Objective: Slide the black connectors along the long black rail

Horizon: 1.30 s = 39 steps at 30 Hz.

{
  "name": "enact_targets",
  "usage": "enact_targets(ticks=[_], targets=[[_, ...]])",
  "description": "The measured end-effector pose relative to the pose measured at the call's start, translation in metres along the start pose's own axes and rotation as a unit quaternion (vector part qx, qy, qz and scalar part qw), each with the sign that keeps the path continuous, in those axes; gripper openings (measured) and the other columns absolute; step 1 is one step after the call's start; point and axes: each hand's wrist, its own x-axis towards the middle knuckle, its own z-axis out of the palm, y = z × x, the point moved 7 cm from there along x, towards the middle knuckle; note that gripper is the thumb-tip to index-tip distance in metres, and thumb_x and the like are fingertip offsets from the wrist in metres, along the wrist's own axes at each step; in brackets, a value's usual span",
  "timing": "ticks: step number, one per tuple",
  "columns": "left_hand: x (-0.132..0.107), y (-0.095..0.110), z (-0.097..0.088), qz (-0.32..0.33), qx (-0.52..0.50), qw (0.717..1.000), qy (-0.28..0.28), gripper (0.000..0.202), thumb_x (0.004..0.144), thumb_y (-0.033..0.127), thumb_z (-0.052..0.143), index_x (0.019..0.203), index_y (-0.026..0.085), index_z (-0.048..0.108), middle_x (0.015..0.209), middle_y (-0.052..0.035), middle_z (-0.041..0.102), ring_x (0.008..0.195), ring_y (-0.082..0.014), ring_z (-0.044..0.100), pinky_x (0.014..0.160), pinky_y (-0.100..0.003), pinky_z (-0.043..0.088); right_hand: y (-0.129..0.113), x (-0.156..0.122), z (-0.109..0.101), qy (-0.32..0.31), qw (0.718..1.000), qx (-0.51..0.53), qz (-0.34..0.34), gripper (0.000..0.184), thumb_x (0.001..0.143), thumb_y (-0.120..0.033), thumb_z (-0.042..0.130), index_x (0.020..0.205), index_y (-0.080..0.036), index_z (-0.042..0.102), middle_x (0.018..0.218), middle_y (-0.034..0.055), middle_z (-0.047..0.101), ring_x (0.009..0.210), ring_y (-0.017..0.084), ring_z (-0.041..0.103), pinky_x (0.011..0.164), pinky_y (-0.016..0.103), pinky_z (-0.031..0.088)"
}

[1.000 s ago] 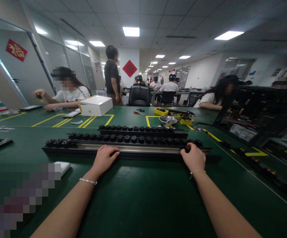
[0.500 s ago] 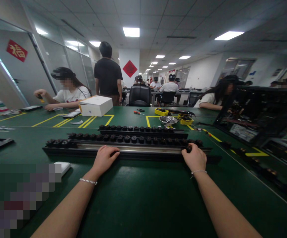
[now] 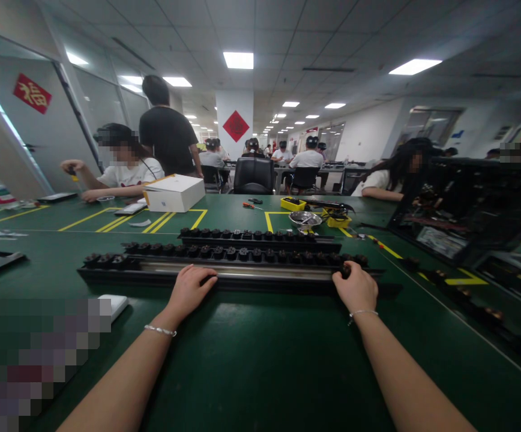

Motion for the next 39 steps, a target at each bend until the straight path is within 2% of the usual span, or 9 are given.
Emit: enact_targets(ticks=[16,39], targets=[[0.000,-0.001,0.000,0.000,-0.001,1.000,0.002,0.025,0.085,0.043,0.047,0.093,0.029,0.066,0.099,-0.0014,0.072,0.096,-0.0212,0.063,0.104,-0.045,0.029,0.006,0.002,-0.003,0.005,1.000,-0.007,0.014,0.046,0.076,-0.035,0.044,0.115,-0.015,0.056,0.107,0.0124,0.064,0.105,0.026,0.054,0.096,0.041,0.033],[0.000,0.001,-0.001,-0.002,0.008,1.000,-0.005,0.025,0.087,0.041,0.046,0.093,0.027,0.066,0.100,-0.0007,0.072,0.097,-0.0206,0.062,0.103,-0.044,0.029,0.012,0.004,-0.003,0.009,1.000,-0.008,0.025,0.047,0.076,-0.034,0.045,0.116,-0.014,0.056,0.109,0.0130,0.064,0.107,0.027,0.055,0.097,0.042,0.034]])
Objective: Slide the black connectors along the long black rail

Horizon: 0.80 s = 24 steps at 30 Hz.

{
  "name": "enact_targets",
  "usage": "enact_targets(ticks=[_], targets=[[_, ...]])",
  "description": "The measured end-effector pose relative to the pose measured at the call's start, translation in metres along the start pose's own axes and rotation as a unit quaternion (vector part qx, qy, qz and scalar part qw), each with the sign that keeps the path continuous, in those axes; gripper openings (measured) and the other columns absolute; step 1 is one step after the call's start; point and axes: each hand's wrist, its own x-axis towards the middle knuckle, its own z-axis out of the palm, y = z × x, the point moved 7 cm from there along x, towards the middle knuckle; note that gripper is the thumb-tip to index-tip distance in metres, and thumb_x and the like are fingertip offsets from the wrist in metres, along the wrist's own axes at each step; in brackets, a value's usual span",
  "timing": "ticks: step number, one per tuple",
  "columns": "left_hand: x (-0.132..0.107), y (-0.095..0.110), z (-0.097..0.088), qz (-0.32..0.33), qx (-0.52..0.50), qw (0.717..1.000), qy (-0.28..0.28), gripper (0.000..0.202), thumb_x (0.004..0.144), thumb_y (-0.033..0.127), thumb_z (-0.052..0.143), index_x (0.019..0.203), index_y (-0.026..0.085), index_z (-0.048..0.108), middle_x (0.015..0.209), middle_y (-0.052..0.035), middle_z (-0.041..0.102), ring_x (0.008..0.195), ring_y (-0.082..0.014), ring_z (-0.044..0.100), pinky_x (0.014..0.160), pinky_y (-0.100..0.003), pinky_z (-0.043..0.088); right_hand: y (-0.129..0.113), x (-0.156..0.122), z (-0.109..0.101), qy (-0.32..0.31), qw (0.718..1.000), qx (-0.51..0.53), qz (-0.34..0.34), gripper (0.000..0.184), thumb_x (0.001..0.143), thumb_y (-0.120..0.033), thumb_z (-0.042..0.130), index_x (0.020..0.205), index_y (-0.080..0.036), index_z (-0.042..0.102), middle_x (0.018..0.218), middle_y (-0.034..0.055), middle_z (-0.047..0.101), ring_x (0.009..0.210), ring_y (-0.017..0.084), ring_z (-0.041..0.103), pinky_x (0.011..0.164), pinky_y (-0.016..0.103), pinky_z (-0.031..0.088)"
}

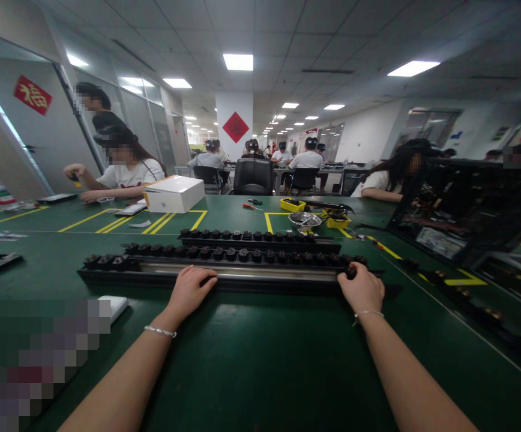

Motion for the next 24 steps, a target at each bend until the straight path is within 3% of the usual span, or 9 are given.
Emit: enact_targets(ticks=[24], targets=[[0.000,-0.001,0.001,-0.003,-0.003,1.000,0.000,0.025,0.085,0.042,0.047,0.093,0.027,0.066,0.099,-0.0006,0.072,0.098,-0.0216,0.062,0.104,-0.046,0.028,0.009,0.005,-0.003,-0.003,1.000,0.005,0.018,0.048,0.076,-0.037,0.045,0.116,-0.014,0.057,0.107,0.0140,0.064,0.105,0.028,0.055,0.096,0.044,0.036]])
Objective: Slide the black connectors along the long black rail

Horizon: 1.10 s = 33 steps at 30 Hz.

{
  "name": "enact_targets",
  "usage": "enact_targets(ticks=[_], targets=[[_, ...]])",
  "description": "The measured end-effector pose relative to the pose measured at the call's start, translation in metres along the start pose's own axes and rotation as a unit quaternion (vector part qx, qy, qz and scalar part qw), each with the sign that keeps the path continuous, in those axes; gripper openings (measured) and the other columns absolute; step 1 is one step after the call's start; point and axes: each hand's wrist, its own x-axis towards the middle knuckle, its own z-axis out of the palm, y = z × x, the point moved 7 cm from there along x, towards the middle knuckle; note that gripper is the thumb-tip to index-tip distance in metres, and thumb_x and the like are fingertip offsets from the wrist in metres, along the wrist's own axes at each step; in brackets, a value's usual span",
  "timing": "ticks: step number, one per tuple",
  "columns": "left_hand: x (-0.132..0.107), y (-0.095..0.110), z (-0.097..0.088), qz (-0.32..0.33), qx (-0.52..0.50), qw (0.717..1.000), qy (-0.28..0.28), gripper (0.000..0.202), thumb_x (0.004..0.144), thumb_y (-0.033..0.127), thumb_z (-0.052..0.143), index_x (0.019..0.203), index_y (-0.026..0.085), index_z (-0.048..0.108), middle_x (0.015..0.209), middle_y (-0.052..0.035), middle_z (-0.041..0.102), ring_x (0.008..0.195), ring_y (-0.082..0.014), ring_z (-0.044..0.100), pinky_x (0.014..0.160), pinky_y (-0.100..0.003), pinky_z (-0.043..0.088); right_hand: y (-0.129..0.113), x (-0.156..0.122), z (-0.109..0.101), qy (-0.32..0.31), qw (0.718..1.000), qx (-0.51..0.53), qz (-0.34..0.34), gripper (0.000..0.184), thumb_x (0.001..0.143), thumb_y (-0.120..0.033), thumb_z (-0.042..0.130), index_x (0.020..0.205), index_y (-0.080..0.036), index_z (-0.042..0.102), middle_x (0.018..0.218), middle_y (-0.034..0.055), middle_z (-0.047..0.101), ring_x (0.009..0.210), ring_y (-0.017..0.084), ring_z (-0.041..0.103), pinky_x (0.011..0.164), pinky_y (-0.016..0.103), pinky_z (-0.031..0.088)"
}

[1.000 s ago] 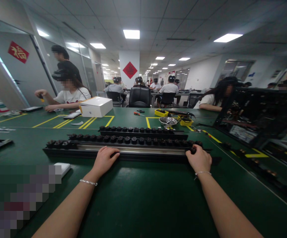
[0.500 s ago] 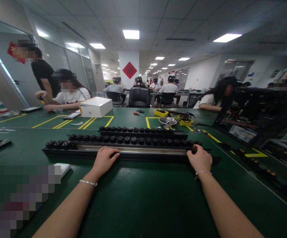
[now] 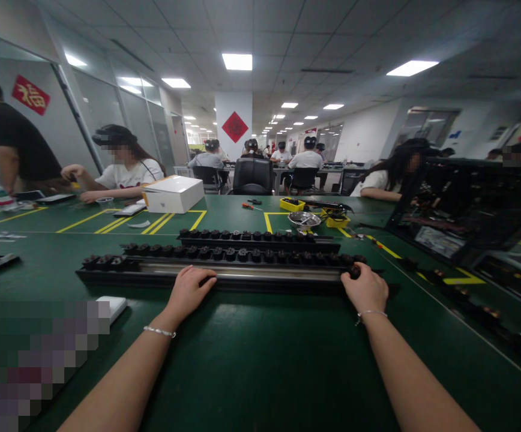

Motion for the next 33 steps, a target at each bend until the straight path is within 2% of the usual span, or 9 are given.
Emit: enact_targets(ticks=[8,33], targets=[[0.000,-0.001,0.000,-0.002,-0.003,1.000,0.004,0.027,0.085,0.043,0.047,0.093,0.026,0.066,0.099,-0.0015,0.072,0.098,-0.0216,0.062,0.104,-0.046,0.028,0.002,0.000,-0.004,0.025,1.000,-0.006,-0.005,0.047,0.075,-0.035,0.047,0.115,-0.013,0.059,0.105,0.0144,0.065,0.104,0.028,0.055,0.094,0.041,0.038],[0.000,0.002,-0.001,0.002,0.000,1.000,0.001,0.025,0.085,0.042,0.047,0.093,0.027,0.066,0.099,-0.0012,0.072,0.098,-0.0214,0.062,0.104,-0.046,0.028,0.014,0.006,-0.001,0.023,0.999,-0.008,0.023,0.051,0.075,-0.037,0.045,0.119,-0.013,0.057,0.110,0.0151,0.063,0.104,0.028,0.054,0.095,0.041,0.037]])
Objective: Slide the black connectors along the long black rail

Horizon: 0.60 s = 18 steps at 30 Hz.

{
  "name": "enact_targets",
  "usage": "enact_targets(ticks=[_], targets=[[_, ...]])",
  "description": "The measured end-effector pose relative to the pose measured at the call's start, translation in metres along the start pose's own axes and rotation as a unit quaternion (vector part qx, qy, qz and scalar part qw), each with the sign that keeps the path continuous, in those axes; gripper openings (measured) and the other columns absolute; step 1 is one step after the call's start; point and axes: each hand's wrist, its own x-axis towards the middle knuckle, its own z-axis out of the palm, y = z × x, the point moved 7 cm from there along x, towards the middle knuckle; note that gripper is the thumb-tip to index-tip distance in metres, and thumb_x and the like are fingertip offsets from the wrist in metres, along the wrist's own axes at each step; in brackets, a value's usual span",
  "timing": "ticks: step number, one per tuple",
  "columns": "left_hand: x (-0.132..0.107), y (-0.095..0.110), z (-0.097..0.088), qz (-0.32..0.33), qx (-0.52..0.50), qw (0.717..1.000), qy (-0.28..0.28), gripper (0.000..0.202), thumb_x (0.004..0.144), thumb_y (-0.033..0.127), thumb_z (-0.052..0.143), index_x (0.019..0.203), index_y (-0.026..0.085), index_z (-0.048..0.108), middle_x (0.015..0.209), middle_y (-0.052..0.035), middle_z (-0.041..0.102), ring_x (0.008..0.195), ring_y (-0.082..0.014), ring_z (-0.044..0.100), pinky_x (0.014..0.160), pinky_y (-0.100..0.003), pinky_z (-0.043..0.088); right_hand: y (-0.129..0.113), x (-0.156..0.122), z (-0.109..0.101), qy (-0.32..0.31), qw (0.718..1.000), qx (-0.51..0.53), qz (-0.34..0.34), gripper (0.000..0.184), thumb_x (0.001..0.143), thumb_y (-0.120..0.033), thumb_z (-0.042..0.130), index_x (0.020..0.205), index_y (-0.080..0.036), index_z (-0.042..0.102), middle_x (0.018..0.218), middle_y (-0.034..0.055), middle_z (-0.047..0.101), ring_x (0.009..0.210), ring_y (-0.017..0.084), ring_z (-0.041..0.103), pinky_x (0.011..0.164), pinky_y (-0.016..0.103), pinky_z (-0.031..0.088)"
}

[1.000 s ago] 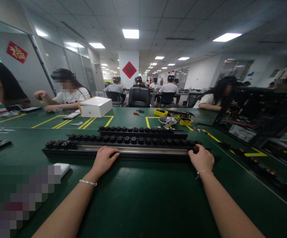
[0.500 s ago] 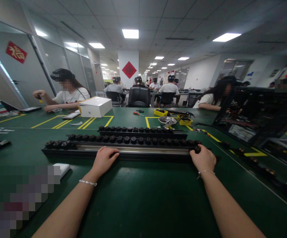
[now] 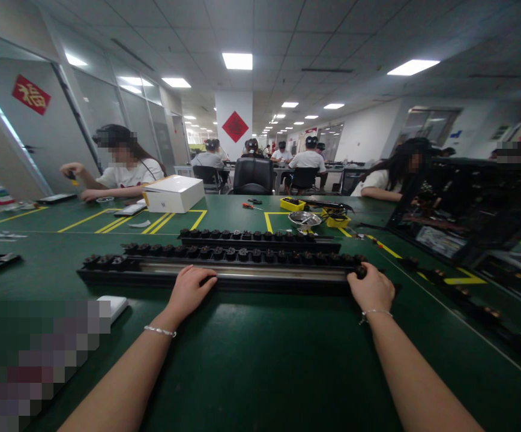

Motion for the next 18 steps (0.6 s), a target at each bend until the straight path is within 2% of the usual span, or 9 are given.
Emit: enact_targets(ticks=[18], targets=[[0.0000,-0.0017,0.0009,-0.001,0.001,1.000,-0.001,0.026,0.086,0.043,0.046,0.094,0.028,0.066,0.100,-0.0012,0.072,0.099,-0.0214,0.062,0.104,-0.046,0.028,0.0042,0.0031,-0.0010,-0.008,1.000,-0.008,0.010,0.051,0.077,-0.036,0.044,0.121,-0.013,0.056,0.108,0.0155,0.063,0.103,0.029,0.055,0.095,0.043,0.037]])
